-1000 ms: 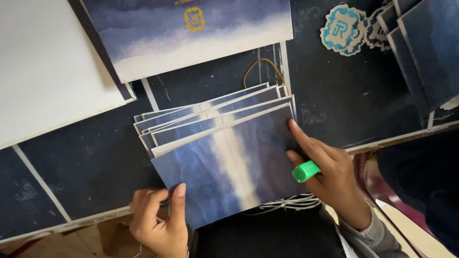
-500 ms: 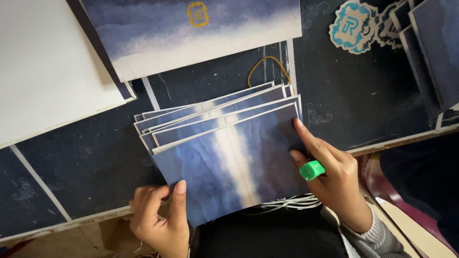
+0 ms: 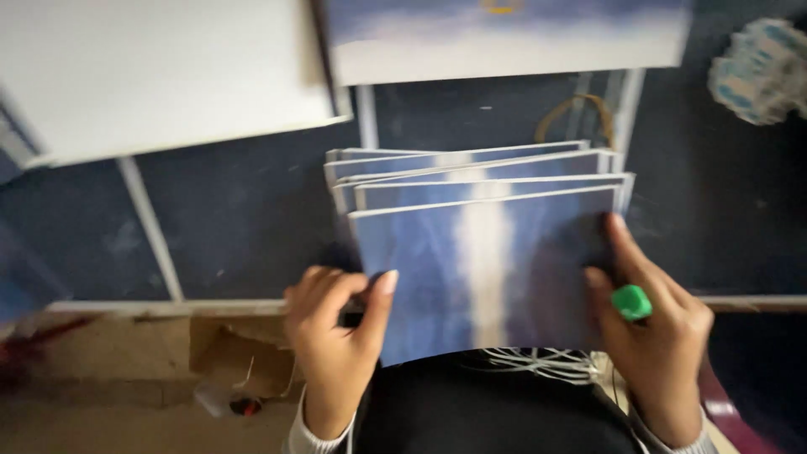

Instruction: The person repeatedly picks up small blue cards from a table, wipes their surfaces with a green marker, and places them back down. The action is performed one at a time in a repetitive loop.

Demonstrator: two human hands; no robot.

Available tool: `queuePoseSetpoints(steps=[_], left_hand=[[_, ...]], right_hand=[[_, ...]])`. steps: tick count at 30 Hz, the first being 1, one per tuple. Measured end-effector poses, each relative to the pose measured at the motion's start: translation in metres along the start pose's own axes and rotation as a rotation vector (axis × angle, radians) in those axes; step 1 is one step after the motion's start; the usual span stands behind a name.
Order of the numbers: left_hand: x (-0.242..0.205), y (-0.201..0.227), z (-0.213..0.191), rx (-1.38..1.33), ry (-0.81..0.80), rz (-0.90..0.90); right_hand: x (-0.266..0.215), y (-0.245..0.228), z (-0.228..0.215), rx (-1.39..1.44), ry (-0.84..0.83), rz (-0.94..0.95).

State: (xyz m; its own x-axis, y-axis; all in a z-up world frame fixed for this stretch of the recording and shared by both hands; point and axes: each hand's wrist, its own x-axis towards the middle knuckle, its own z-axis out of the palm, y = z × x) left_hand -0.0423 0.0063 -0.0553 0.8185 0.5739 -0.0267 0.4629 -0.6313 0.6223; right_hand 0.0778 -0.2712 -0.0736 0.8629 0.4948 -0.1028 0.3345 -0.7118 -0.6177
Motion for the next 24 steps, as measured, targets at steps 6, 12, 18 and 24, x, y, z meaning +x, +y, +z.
queuePoseSetpoints(steps=[6, 12, 18, 24], left_hand=[[-0.005, -0.007, 0.004, -0.043, -0.04, -0.053], [-0.006, -0.007, 0.008, -0.019, -0.042, -0.038], [-0.005, -0.004, 0.008, 0.02, -0.04, 0.035], [-0.014, -0.01, 0.013, 0.085, -0.017, 0.048]], right_hand=[[-0.006, 0.007, 0.003, -0.076, 0.058, -0.024], [-0.008, 0.007, 0.003, -0.07, 0.061, 0.01], [0.002, -0.005, 0.001, -0.067, 0.052, 0.003], [0.005, -0.008, 0.001, -0.015, 0.03, -0.012]])
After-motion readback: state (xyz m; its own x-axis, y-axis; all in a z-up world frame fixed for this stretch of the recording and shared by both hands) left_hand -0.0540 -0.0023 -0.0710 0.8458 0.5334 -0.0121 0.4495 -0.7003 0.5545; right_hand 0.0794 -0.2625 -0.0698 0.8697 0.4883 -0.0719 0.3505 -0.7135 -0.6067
